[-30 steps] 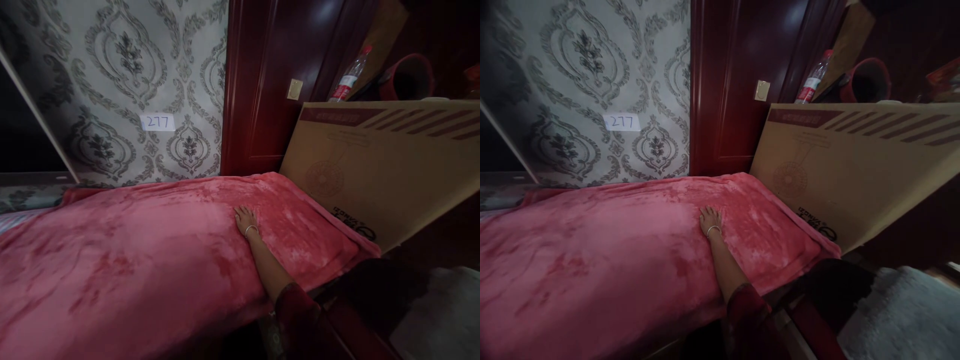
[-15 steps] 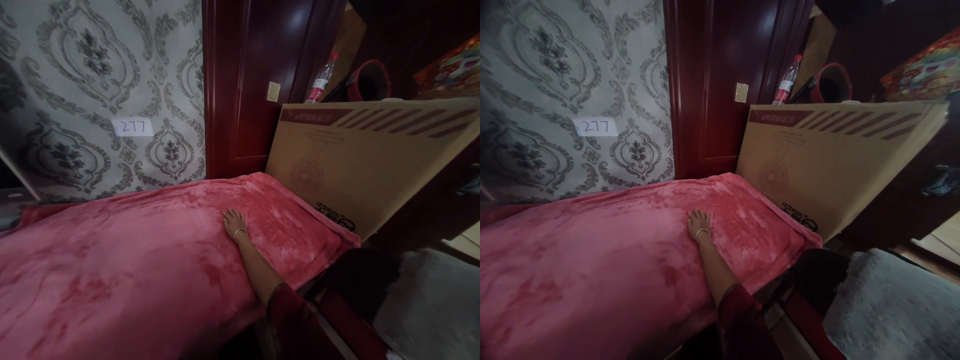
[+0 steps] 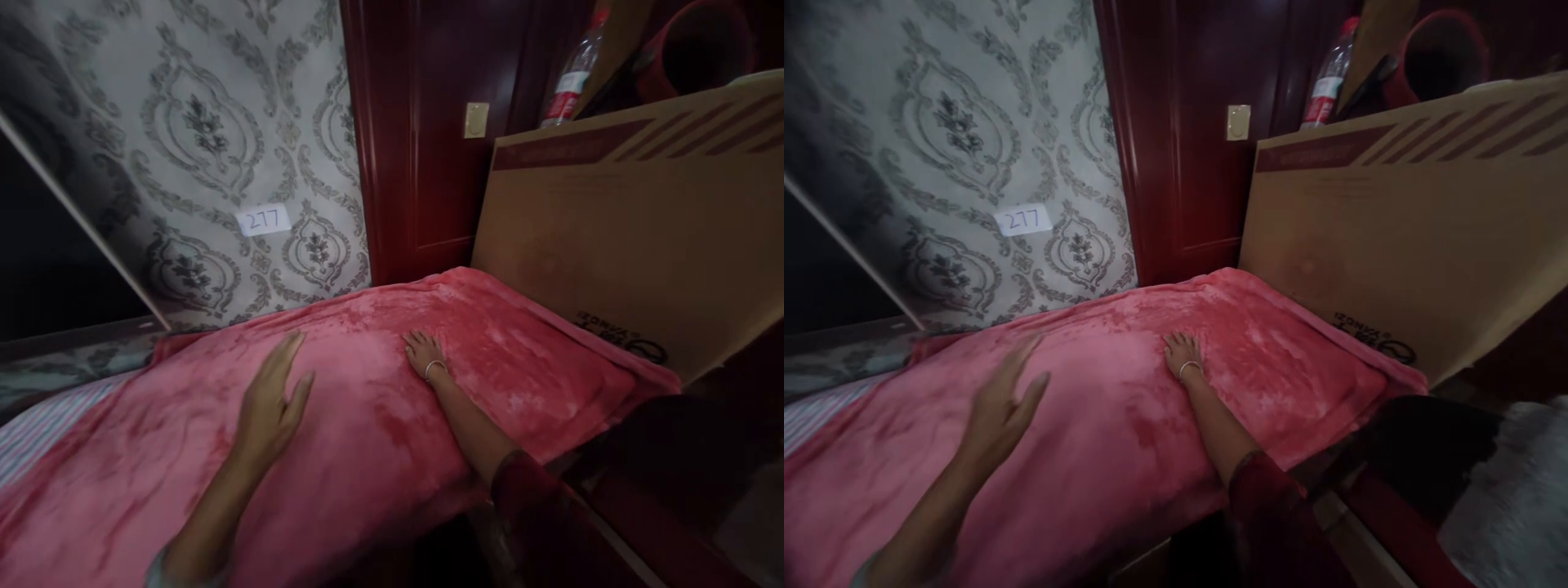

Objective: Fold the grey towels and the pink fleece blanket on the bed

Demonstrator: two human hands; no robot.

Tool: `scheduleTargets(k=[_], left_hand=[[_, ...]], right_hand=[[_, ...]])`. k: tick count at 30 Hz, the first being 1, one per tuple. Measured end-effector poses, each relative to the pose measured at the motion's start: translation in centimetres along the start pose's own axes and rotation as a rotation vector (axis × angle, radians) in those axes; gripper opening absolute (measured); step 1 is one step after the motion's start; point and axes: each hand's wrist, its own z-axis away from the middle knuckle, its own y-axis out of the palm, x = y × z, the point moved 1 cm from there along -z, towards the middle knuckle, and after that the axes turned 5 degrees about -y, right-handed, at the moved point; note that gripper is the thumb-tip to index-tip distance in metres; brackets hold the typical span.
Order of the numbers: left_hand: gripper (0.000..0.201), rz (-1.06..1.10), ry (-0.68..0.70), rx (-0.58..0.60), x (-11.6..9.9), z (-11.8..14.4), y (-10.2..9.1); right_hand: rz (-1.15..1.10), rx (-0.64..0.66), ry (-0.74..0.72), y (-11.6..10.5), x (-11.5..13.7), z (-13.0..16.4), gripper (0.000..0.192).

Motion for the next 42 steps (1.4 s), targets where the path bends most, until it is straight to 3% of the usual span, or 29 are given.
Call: scheduleTargets(k=[4,6,9,14,19,23,28,42], left_hand=[[0.067,-0.313,-0.130,0.133,3.7,-0.5,2.2],[0.063,-0.461,-0.217,0.205,6.1,-0.7,3.3],[0.056,-0.530,-0.257,0.218,9.3,-0.6,3.9],[0.043,-0.390,-0.177,0.191,12.6,-1.3,2.2],[0.028,-0.353,-0.223,0.068,15.1,-2.4,0.2],[0.018,-0.332,-0.242,0.000,16.3,-2.1,0.7],[0.012,-0.293,-0.220,-0.035,16.7,-1.7,1.5],[0.006,-0.242,-0.200,-0.081,17.5,-1.6,1.8]], right_hand=[[0.022,0.024,-0.037,0.2,0.1,0.2,0.053],[0.041,0.034,-0.073,0.5,0.1,0.3,0.054],[0.041,0.033,-0.113,0.8,-0.4,0.2,0.050],[-0.045,0.021,-0.160,0.7,-0.4,-2.2,0.041],[-0.171,-0.002,-0.273,2.0,2.8,-5.5,0.028],[-0.244,-0.042,-0.322,4.3,4.1,-5.7,0.018],[-0.326,-0.101,-0.360,5.8,2.9,-5.3,0.014],[-0.420,-0.142,-0.410,5.9,2.3,-5.4,0.008]])
